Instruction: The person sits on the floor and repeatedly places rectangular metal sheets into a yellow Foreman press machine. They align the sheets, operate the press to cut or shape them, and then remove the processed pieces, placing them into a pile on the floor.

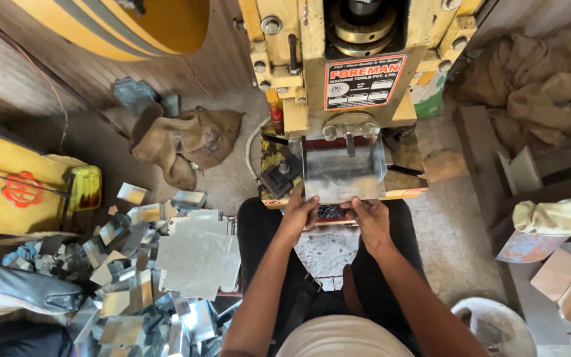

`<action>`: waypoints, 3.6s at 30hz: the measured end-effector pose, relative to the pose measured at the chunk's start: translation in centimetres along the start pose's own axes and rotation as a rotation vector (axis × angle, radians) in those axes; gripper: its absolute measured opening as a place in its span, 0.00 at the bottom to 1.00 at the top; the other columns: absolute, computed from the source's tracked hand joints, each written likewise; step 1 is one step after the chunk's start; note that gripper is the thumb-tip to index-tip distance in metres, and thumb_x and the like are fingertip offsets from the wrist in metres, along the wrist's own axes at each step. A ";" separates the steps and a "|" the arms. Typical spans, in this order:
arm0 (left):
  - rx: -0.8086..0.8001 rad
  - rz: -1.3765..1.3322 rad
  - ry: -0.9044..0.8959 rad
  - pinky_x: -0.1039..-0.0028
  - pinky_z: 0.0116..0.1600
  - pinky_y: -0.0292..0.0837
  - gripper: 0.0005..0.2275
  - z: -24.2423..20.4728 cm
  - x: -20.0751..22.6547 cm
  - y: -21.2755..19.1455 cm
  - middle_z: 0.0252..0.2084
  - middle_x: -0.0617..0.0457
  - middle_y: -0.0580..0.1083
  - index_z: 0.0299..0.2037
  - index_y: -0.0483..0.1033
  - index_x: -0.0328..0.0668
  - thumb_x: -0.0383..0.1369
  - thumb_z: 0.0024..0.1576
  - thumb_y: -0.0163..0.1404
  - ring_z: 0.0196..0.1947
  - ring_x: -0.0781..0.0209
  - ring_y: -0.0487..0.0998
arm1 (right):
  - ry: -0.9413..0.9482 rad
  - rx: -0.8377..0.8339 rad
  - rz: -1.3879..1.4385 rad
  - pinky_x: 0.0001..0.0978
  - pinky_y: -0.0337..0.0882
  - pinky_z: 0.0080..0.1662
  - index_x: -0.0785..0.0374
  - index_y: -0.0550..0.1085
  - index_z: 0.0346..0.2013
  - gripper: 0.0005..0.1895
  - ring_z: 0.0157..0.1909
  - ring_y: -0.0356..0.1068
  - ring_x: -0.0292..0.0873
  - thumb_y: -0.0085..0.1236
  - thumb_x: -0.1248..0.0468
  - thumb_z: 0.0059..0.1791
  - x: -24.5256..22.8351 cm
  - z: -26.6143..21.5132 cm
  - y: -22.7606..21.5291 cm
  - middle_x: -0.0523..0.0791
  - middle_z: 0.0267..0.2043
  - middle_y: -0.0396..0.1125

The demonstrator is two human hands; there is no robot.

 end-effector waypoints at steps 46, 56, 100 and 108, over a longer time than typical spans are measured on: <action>0.002 0.128 0.220 0.72 0.38 0.77 0.42 -3.9 1.3 3.6 0.45 0.48 0.74 0.75 0.35 0.35 0.33 0.58 0.54 0.37 0.62 0.78 | -0.066 -0.165 0.283 0.39 0.81 0.48 0.50 0.50 0.73 0.40 0.49 0.75 0.44 0.58 0.62 0.50 -6.7 -1.0 -1.2 0.46 0.53 0.67; 0.335 0.575 0.383 0.77 0.34 0.70 0.24 2.1 1.9 0.3 0.32 0.50 0.79 0.65 0.70 0.35 0.26 0.58 0.59 0.25 0.69 0.71 | -0.200 0.006 -0.214 0.37 0.81 0.42 0.64 0.55 0.73 0.43 0.40 0.76 0.44 0.61 0.78 0.46 -6.8 4.6 -2.0 0.53 0.43 0.74; 0.468 0.545 0.206 0.70 0.49 0.78 0.12 -13.4 -12.9 -9.4 0.46 0.48 0.80 0.52 0.76 0.42 0.31 0.59 0.55 0.42 0.58 0.82 | 0.130 -0.670 0.073 0.49 0.81 0.40 0.50 0.43 0.71 0.38 0.50 0.75 0.55 0.48 0.65 0.51 1.4 -10.9 15.1 0.53 0.61 0.64; 0.871 0.723 0.322 0.61 0.60 0.71 0.16 -14.9 -7.4 -16.2 0.52 0.44 0.75 0.58 0.72 0.41 0.28 0.59 0.51 0.53 0.47 0.76 | 0.282 -1.156 -0.336 0.37 0.76 0.52 0.70 0.69 0.59 0.19 0.50 0.75 0.46 0.52 0.68 0.54 2.3 -13.3 19.6 0.54 0.52 0.74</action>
Point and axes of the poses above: each hand's wrist, its own z-axis towards the middle knuckle, its own y-axis out of the palm, x = y × z, the point moved 3 cm from there along z, towards the middle knuckle
